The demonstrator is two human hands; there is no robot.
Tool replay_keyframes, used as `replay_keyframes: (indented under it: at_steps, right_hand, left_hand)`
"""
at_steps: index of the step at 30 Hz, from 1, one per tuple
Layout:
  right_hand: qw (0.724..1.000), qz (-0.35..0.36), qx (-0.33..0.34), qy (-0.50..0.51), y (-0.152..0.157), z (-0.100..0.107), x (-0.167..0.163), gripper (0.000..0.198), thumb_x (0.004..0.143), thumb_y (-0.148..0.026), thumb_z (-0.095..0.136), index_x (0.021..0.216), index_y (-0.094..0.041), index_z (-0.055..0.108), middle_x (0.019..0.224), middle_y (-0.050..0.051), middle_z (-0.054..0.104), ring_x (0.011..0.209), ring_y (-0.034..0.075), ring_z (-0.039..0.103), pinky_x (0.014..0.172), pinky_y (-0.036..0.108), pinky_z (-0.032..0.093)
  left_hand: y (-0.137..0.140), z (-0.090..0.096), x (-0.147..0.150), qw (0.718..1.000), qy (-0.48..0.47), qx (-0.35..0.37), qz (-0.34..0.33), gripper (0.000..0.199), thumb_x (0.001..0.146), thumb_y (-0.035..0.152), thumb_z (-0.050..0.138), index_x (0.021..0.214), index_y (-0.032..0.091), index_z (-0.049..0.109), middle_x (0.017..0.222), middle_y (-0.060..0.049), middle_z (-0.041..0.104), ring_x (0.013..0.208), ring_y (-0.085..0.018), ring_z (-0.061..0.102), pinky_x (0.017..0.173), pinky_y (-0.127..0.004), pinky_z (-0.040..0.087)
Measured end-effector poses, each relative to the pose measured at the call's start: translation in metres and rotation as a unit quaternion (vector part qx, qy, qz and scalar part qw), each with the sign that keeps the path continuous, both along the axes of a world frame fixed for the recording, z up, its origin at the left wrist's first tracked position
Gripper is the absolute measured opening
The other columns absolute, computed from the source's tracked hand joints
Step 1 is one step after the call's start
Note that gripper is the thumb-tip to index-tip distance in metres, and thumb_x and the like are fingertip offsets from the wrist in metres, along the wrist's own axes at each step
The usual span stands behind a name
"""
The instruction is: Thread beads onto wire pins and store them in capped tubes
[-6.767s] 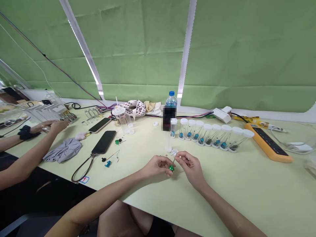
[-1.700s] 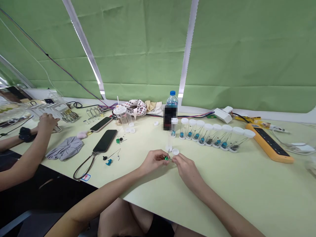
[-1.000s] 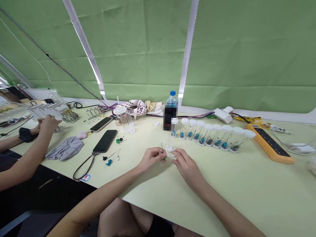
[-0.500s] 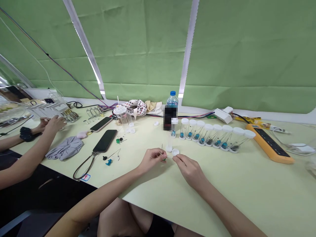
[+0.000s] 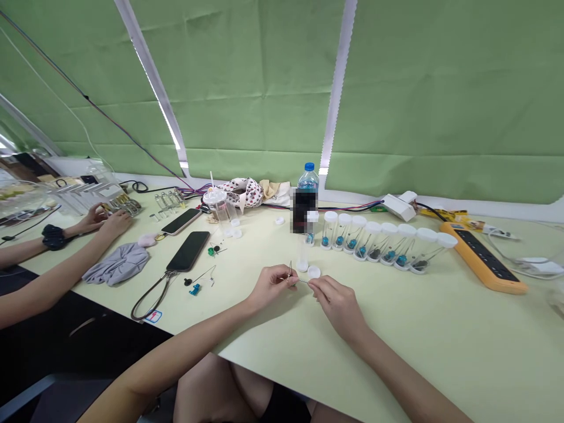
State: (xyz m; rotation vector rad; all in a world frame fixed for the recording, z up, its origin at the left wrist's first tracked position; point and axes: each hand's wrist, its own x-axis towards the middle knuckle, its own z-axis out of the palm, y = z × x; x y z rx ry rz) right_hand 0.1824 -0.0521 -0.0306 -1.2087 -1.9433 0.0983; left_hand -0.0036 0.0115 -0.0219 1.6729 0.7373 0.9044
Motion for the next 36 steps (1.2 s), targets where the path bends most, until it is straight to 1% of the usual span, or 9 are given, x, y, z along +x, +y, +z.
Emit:
replay_keyframes:
  at_steps: [5, 9, 12, 16, 19, 21, 23, 27, 36]
  right_hand:
    - [0.99, 0.007, -0.09, 0.105, -0.002, 0.003, -0.003, 0.022, 0.092, -0.03, 0.044, 0.087, -0.021, 0.063, 0.072, 0.003, 0.062, 0.056, 0.013, 0.059, 0.05, 0.024, 0.05]
    - [0.974, -0.002, -0.157, 0.16, -0.001, 0.002, -0.005, 0.022, 0.089, -0.035, 0.049, 0.084, -0.02, 0.064, 0.068, 0.002, 0.062, 0.053, 0.013, 0.058, 0.051, 0.024, 0.051]
    - [0.969, -0.006, -0.177, 0.173, -0.001, 0.001, -0.007, 0.024, 0.089, -0.037, 0.049, 0.085, -0.019, 0.064, 0.068, 0.002, 0.061, 0.054, 0.013, 0.059, 0.051, 0.024, 0.051]
    - [0.984, -0.006, -0.124, 0.126, 0.0, -0.002, -0.008, 0.024, 0.092, -0.034, 0.045, 0.096, -0.019, 0.063, 0.077, 0.004, 0.063, 0.059, 0.014, 0.06, 0.053, 0.025, 0.052]
    - [0.999, -0.001, -0.033, 0.033, 0.003, -0.008, -0.005, 0.026, 0.092, -0.029, 0.045, 0.113, -0.02, 0.058, 0.091, 0.007, 0.065, 0.076, 0.017, 0.064, 0.068, 0.03, 0.053]
    - [0.999, -0.003, 0.031, -0.036, 0.006, -0.012, 0.0, 0.028, 0.092, -0.025, 0.046, 0.118, -0.02, 0.055, 0.1, 0.009, 0.065, 0.09, 0.02, 0.063, 0.078, 0.034, 0.051]
    - [0.994, -0.004, 0.069, -0.085, 0.007, -0.016, 0.004, 0.03, 0.092, -0.02, 0.046, 0.121, -0.019, 0.053, 0.105, 0.01, 0.064, 0.097, 0.021, 0.061, 0.083, 0.035, 0.05]
    - [0.988, 0.009, 0.082, -0.128, 0.006, -0.017, 0.008, 0.033, 0.092, -0.015, 0.044, 0.124, -0.016, 0.051, 0.108, 0.012, 0.064, 0.099, 0.021, 0.061, 0.084, 0.034, 0.051]
    - [0.993, 0.02, 0.058, -0.104, 0.004, -0.015, 0.005, 0.03, 0.093, -0.018, 0.042, 0.12, -0.017, 0.054, 0.094, 0.01, 0.065, 0.083, 0.017, 0.064, 0.072, 0.029, 0.053]
  left_hand:
    - [0.002, -0.003, -0.001, 0.999, 0.008, 0.029, 0.011, 0.022, 0.078, 0.035, 0.059, 0.076, 0.014, 0.066, 0.075, -0.004, 0.063, 0.068, -0.013, 0.058, 0.065, -0.023, 0.045]
    - [0.004, -0.007, -0.002, 0.999, 0.022, 0.049, 0.008, 0.023, 0.077, 0.036, 0.059, 0.079, 0.014, 0.067, 0.076, -0.005, 0.063, 0.069, -0.013, 0.056, 0.064, -0.022, 0.044]
    - [0.005, -0.009, -0.002, 0.999, 0.027, 0.042, 0.009, 0.027, 0.078, 0.039, 0.058, 0.079, 0.013, 0.067, 0.075, -0.005, 0.063, 0.067, -0.012, 0.055, 0.061, -0.022, 0.043]
    - [0.008, -0.01, -0.001, 1.0, 0.007, -0.006, 0.01, 0.03, 0.076, 0.042, 0.06, 0.079, 0.013, 0.066, 0.073, -0.005, 0.063, 0.064, -0.013, 0.058, 0.06, -0.022, 0.044]
    - [0.01, -0.01, -0.001, 0.999, -0.011, -0.04, 0.016, 0.032, 0.073, 0.044, 0.063, 0.079, 0.013, 0.066, 0.072, -0.004, 0.063, 0.064, -0.015, 0.061, 0.06, -0.023, 0.046]
    - [0.011, -0.009, -0.001, 0.998, -0.026, -0.058, 0.015, 0.033, 0.071, 0.045, 0.064, 0.078, 0.013, 0.065, 0.072, -0.004, 0.063, 0.065, -0.015, 0.062, 0.062, -0.024, 0.048]
    - [0.01, -0.008, 0.0, 0.997, -0.037, -0.069, 0.012, 0.034, 0.07, 0.045, 0.065, 0.078, 0.012, 0.065, 0.073, -0.004, 0.063, 0.066, -0.015, 0.062, 0.064, -0.025, 0.049]
    - [0.008, -0.006, 0.0, 0.997, -0.036, -0.068, 0.016, 0.033, 0.07, 0.044, 0.065, 0.077, 0.012, 0.066, 0.073, -0.004, 0.064, 0.065, -0.015, 0.062, 0.063, -0.025, 0.049]
    - [0.006, -0.005, -0.001, 0.999, -0.026, -0.041, 0.017, 0.027, 0.074, 0.04, 0.063, 0.077, 0.013, 0.066, 0.072, -0.004, 0.064, 0.066, -0.015, 0.062, 0.063, -0.024, 0.047]
